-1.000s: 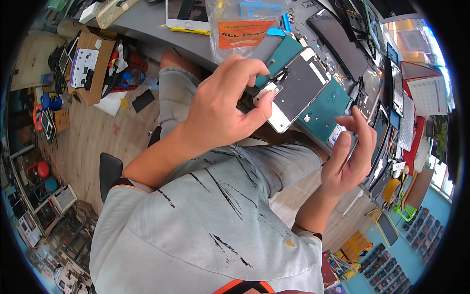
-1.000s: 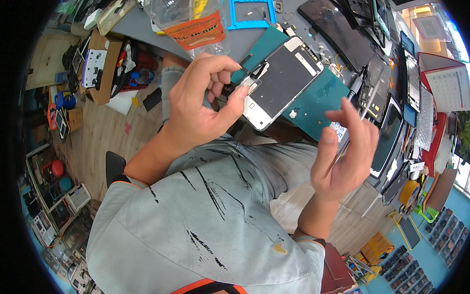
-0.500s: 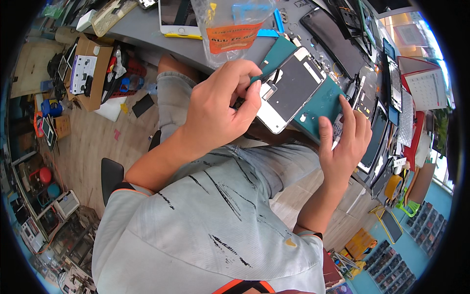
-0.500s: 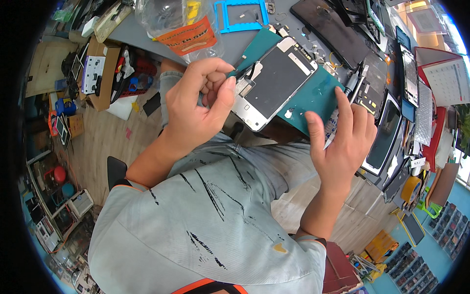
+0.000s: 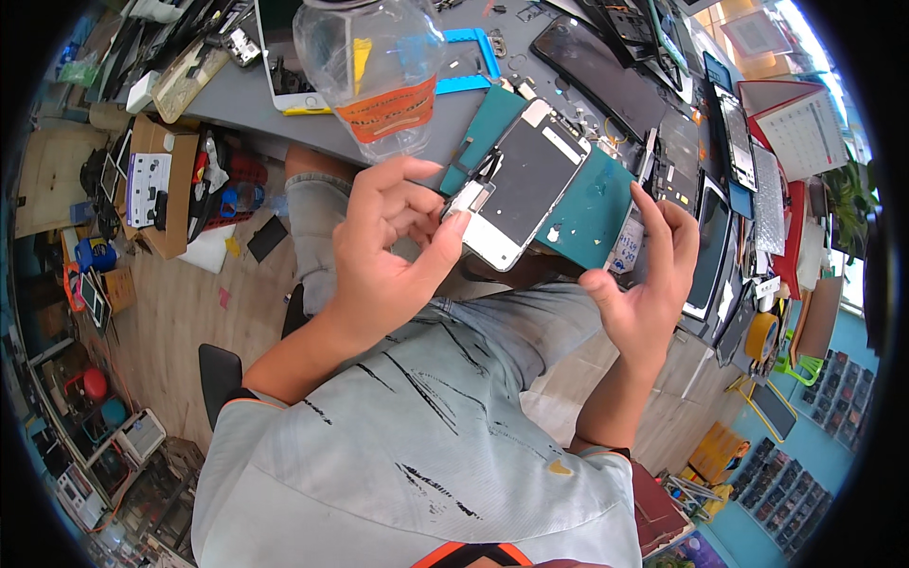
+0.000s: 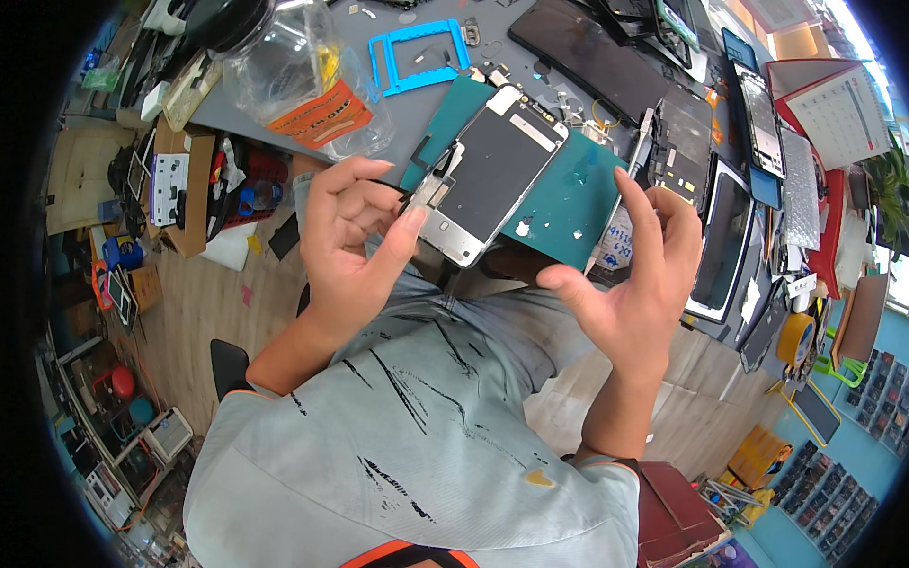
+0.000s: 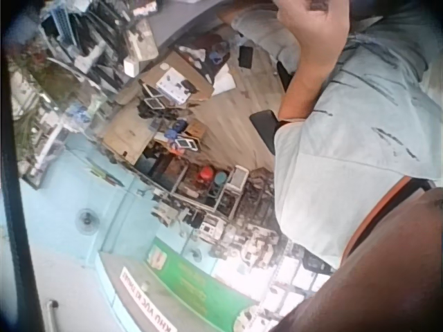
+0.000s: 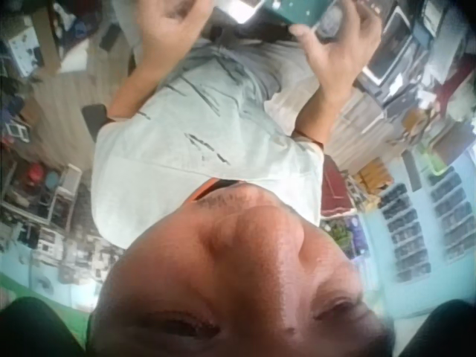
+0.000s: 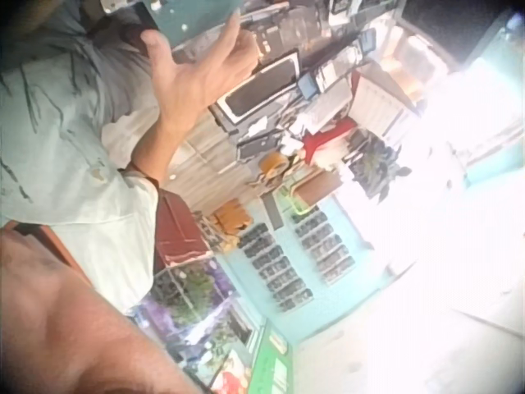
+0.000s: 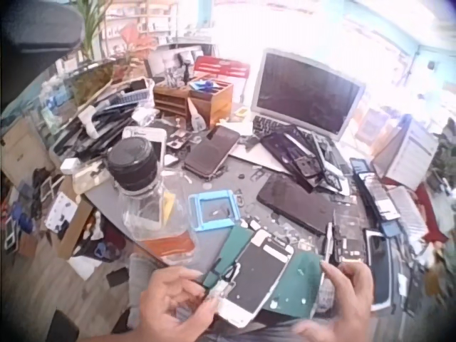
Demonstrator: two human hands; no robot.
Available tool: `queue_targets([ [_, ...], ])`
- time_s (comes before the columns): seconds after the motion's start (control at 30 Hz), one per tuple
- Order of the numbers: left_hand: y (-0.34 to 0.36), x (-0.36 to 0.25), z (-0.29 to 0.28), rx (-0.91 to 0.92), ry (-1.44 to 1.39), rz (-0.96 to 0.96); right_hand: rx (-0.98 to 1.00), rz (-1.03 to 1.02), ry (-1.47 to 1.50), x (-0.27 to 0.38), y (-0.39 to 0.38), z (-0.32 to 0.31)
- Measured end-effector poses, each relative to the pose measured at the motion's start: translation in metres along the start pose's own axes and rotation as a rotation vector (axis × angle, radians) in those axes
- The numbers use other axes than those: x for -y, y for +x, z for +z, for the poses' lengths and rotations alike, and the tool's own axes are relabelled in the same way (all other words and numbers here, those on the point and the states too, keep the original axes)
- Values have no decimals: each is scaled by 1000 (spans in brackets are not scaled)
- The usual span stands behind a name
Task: The person uses a metal spudger to pry and separate the screen assembly from the smartphone body, then uses a screwdriver to remove screws and detach internal components. The person handles the phone and tools throughout, working on the device on a cluttered workbench.
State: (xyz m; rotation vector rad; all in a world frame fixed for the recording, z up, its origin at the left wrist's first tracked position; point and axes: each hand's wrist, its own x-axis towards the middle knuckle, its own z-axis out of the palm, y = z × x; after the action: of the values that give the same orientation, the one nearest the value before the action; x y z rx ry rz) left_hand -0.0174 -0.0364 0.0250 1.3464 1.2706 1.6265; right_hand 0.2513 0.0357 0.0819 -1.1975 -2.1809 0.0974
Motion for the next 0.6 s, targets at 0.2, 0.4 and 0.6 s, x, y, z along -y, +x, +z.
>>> queue_targets([
  [0.2,-7,-12,10,-42,-404,-273,-37,137,206,20,25,-2],
  [0.4,-12,-9,14,-64,-429,-275,-24,370,481,24,40,12],
  [0.6,-19,-8,18,-85,-409,-225,37,467,535,33,48,17],
])
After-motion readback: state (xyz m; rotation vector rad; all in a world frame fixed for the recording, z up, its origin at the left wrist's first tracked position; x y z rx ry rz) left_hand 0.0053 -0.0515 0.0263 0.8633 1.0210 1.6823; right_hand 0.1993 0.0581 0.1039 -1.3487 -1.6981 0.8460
